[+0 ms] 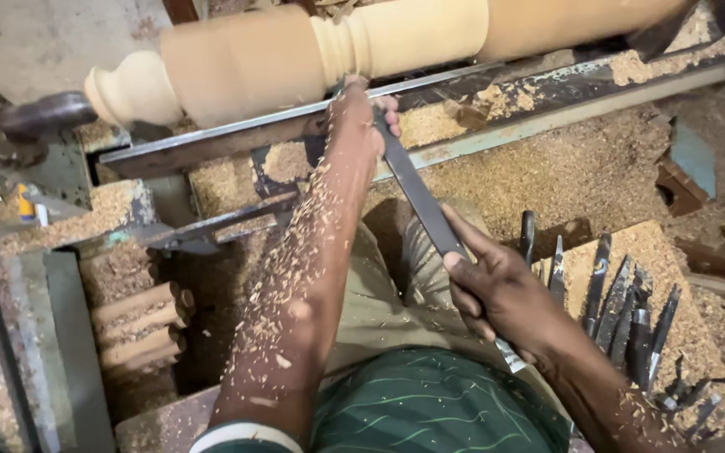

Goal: The person shapes a rotating wood piece on a lathe with a metal tool. They hold the tool against the spinning wood to carve grooves and pick up different woodturning tools from a pile nearby.

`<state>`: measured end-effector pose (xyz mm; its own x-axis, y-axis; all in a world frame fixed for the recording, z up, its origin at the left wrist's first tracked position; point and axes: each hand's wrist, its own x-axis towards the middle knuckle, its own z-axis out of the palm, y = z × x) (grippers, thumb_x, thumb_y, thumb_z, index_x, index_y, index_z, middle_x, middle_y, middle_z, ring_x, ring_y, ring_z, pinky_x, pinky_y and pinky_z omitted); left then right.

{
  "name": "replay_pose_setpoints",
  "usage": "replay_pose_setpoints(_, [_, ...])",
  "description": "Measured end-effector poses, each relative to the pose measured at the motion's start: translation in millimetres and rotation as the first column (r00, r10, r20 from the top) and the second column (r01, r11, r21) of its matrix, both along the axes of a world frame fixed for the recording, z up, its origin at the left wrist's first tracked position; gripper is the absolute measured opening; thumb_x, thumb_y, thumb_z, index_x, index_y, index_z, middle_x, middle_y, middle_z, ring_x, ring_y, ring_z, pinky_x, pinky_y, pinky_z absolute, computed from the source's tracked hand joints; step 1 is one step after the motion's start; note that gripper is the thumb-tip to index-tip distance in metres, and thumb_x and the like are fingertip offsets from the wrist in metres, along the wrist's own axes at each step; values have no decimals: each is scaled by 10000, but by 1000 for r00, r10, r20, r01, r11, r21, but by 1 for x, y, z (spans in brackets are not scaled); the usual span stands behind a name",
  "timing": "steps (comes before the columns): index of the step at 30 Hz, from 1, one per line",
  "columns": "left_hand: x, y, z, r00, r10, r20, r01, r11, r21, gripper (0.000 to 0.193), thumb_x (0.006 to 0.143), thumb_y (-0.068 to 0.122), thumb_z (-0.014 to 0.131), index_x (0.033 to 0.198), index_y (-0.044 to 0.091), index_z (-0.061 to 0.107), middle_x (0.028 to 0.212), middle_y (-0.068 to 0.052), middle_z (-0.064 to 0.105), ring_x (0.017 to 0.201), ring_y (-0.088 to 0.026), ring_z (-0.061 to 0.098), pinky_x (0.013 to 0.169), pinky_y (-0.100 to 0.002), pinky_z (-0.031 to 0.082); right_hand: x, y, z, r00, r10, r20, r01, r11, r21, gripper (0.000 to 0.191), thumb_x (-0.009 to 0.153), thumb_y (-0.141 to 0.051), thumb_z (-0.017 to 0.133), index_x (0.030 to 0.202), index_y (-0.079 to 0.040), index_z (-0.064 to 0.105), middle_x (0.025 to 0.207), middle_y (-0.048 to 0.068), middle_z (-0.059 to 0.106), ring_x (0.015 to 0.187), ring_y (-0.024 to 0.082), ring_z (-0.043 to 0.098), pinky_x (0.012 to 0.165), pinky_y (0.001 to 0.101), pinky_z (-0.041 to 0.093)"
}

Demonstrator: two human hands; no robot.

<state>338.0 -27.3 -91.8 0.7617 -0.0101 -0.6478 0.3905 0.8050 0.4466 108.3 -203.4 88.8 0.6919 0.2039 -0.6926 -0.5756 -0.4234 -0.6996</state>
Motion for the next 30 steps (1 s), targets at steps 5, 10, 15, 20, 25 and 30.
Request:
replay_pose_setpoints(5, [-12,9,6,998,-64,-3,63,991,-118,652,1079,496,331,1055,-121,539,706,-228,636,528,-297,620,475,-441,543,3,-18,-16,999,40,15,-41,998,47,753,963,-228,494,1642,-422,234,477,10,467,352,120,383,309,259,402])
replay_pose_setpoints(10, [-27,13,26,998,-57,18,57,998,-23,546,1080,410,329,1270,-86,457,946,-321,692,778,-374,730,671,-471,646,14,-34,-27,996,84,22,-84,996,-10,718,986,-284,522,1631,-438,246,458,15,463,343,126,360,299,267,372])
replay_pose_setpoints(15, [-32,11,38,1000,-28,-13,28,999,22,498,1064,371,285,1376,-5,384,981,-337,685,813,-378,727,680,-464,650,26,-47,-31,995,85,-61,-85,996,-9,726,971,-306,530,1627,-450,253,451,20,446,346,129,358,296,279,359])
replay_pose_setpoints(20, [-32,10,38,1000,7,-15,-7,999,33,449,1080,332,276,1407,32,344,975,-352,682,761,-380,726,622,-441,647,42,-57,-24,986,153,-64,-148,986,77,751,957,-296,516,1637,-447,237,452,13,441,347,126,355,304,273,378])
replay_pose_setpoints(25, [-30,9,39,998,66,-20,-65,998,18,419,1078,310,299,1434,91,313,971,-359,684,740,-377,729,605,-446,654,63,-69,-4,971,172,-166,-173,985,9,724,966,-312,507,1627,-476,262,436,31,409,344,142,345,314,284,369])
replay_pose_setpoints(30, [-33,7,35,997,71,-13,-71,997,30,426,1060,369,301,1402,117,271,982,-337,683,769,-385,727,652,-491,647,67,-70,-3,964,207,-165,-206,978,19,726,971,-303,487,1636,-461,242,436,35,422,343,136,372,318,281,409])
